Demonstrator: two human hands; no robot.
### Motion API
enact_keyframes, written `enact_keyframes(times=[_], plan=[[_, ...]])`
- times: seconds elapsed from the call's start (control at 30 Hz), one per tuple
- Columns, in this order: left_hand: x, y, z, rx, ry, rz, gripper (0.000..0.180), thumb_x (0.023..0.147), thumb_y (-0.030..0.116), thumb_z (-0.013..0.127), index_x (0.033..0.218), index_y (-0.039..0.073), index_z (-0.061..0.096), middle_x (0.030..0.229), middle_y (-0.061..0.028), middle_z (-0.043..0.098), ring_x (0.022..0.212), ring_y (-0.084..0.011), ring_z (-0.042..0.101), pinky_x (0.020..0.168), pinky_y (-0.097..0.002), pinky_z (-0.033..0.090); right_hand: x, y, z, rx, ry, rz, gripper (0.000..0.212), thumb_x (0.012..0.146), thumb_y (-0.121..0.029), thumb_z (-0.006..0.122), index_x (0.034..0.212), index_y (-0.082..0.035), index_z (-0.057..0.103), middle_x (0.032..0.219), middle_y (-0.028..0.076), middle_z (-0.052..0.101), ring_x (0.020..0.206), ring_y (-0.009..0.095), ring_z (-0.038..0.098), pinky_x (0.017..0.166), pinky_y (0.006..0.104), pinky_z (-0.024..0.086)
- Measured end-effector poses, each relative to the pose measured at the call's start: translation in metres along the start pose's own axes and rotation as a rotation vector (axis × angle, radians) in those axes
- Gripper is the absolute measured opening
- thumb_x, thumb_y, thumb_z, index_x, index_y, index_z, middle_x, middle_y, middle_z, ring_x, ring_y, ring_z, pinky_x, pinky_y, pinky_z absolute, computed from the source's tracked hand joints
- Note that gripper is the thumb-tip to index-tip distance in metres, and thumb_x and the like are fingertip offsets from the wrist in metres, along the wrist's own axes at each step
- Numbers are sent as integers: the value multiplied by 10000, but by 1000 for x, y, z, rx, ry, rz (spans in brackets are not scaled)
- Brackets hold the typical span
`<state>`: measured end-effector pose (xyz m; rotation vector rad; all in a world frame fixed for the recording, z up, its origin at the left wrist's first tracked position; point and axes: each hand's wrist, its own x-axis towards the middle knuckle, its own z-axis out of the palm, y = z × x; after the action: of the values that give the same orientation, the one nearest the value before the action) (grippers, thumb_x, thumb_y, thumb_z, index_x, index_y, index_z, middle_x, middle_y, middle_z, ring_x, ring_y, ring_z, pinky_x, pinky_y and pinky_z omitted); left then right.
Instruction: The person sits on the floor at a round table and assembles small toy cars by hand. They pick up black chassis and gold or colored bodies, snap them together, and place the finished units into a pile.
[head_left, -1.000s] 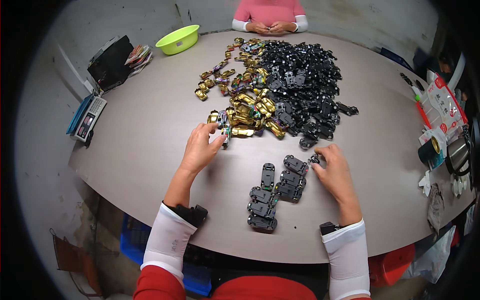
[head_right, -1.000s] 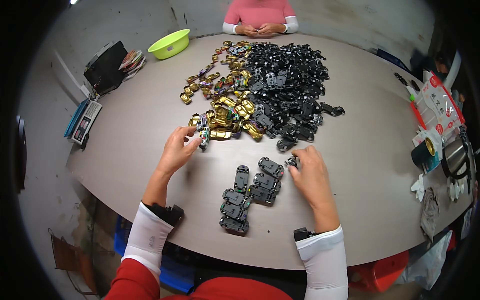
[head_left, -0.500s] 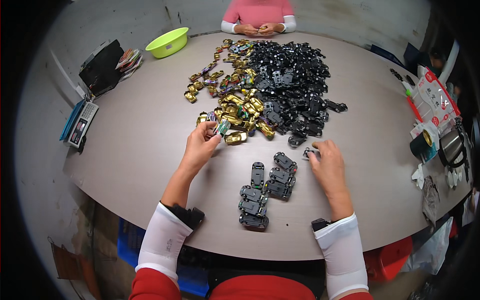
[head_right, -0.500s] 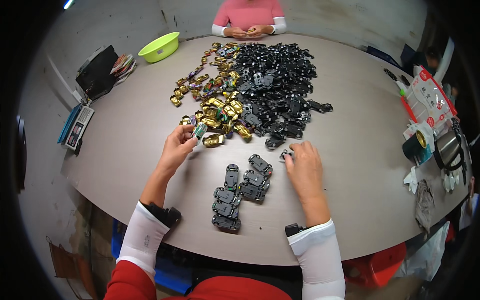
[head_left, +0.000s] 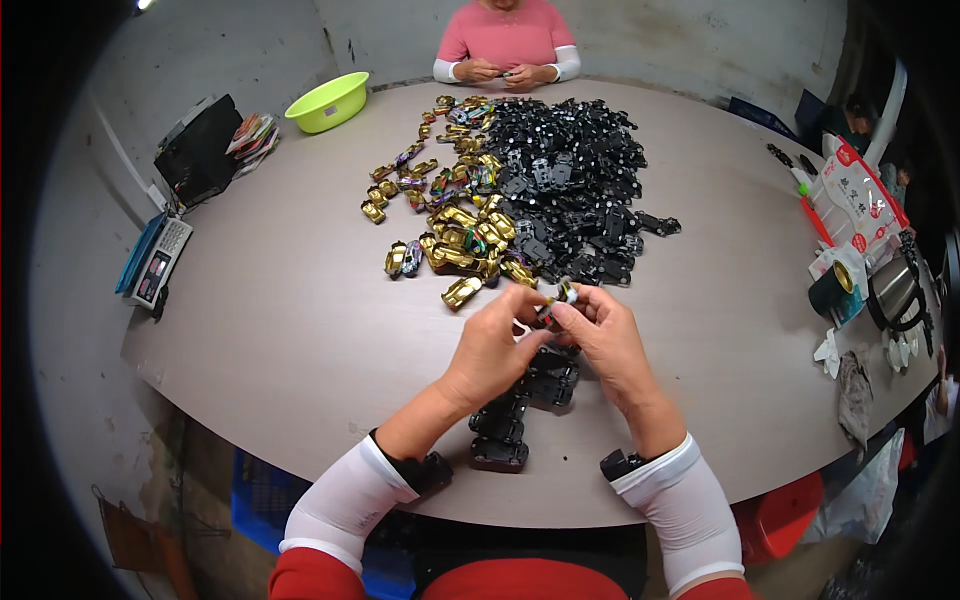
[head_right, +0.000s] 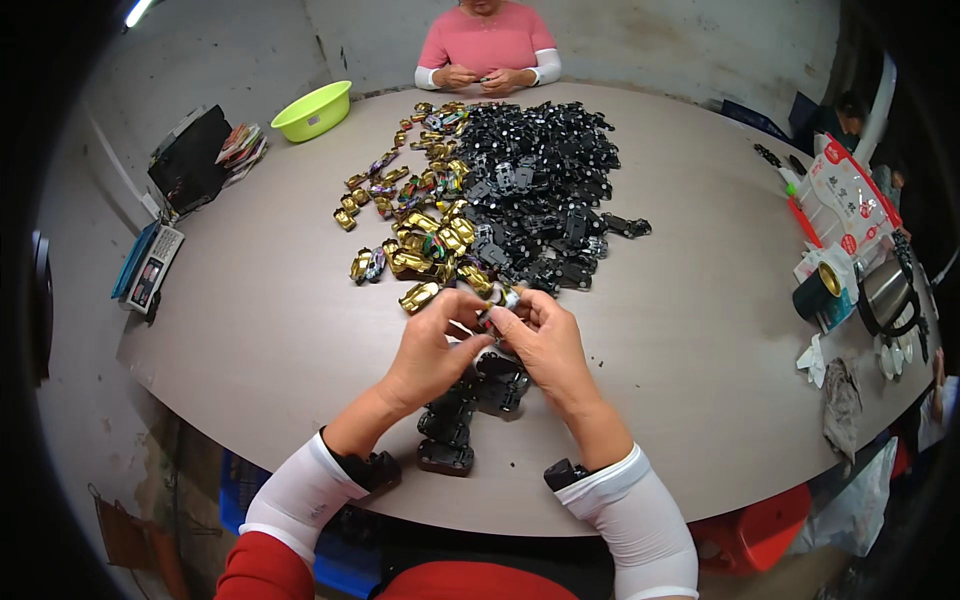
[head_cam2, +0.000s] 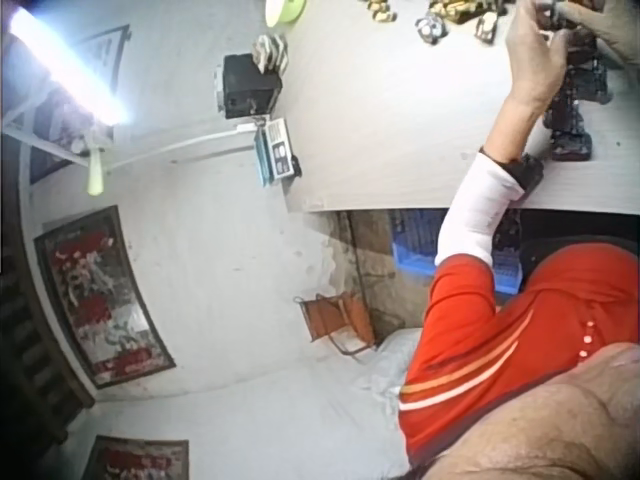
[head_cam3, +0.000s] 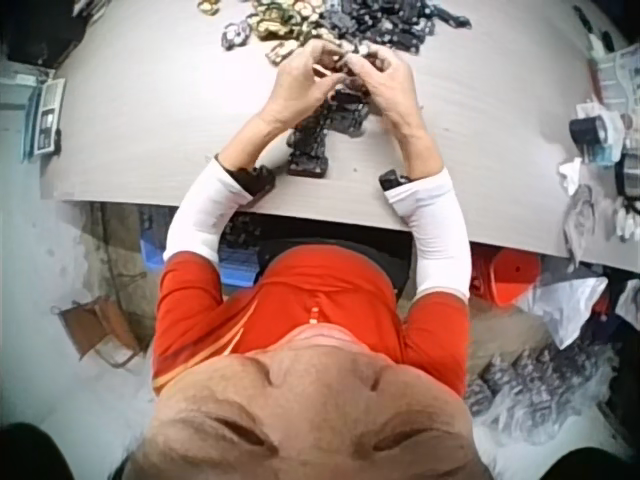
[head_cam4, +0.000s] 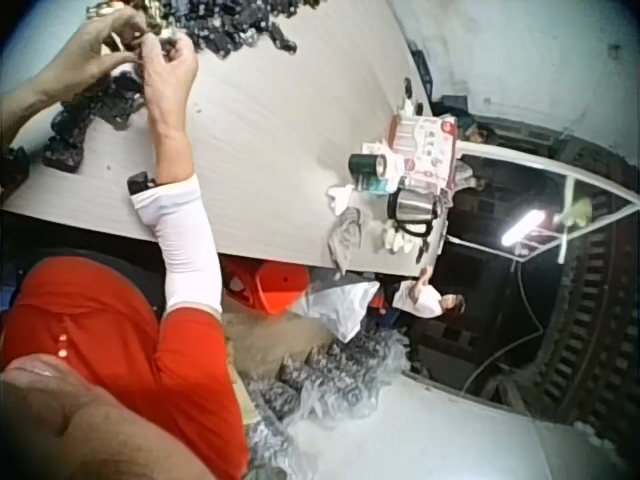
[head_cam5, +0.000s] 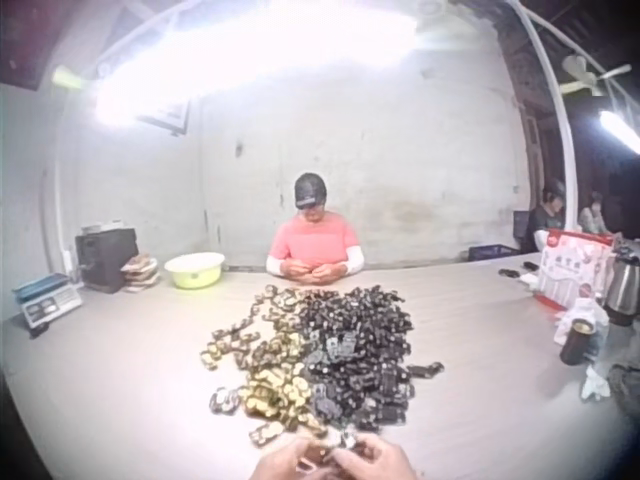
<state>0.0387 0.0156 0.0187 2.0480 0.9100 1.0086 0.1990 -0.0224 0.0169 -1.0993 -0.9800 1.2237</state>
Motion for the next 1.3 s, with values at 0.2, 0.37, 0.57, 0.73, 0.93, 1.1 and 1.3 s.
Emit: enact_keyframes(times=[0.2,0.37,0.57,0.73,0.93,1.1,1.3], plan=[[4,0,-1,-380,-138,-276,190,867,120,676,998,0,607,921,-29,640,855,-80,598,737,-229,486,-4,7,-5,78,-16,-12,403,907,-160,633,1248,24,521,956,34,617,834,77,577,743,224,497],[4,-6,-1,-604,-144,-437,133,895,132,641,951,11,639,844,-6,643,804,-70,588,740,-220,471,0,23,-6,-32,-54,-143,410,917,-129,611,1280,26,501,922,19,600,794,72,565,689,221,497],[20,-6,-2,-877,-75,-552,81,904,151,630,886,73,641,835,-5,652,757,-89,587,710,-243,474,6,-1,-58,-925,426,-418,404,814,-79,648,1192,24,549,898,118,602,761,259,613,727,367,515],[11,-14,-6,-927,-67,-623,82,926,135,592,947,60,615,895,-20,648,780,-99,588,719,-255,485,14,18,-65,-1296,448,-688,390,786,-123,679,1133,26,581,898,149,602,799,329,600,772,397,482],[4,-8,15,-458,-206,-368,110,930,102,555,978,19,609,868,2,610,798,-72,563,726,-234,472,-3,10,-20,-392,29,-244,346,846,-211,692,1062,45,606,879,88,655,761,118,603,660,263,484],[7,-11,0,-125,-64,-151,156,900,63,588,1011,-17,663,944,-51,660,868,-111,607,760,-244,484,-1,3,-28,-195,-12,-70,281,874,-131,653,1093,34,591,856,3,626,749,67,567,677,216,472],[5,-41,-50,670,73,-64,282,791,75,652,1063,19,600,1036,-153,585,963,-323,563,852,-413,469,7,10,-37,-144,51,-29,364,859,-126,658,1161,37,538,918,22,620,802,67,562,689,221,476]])
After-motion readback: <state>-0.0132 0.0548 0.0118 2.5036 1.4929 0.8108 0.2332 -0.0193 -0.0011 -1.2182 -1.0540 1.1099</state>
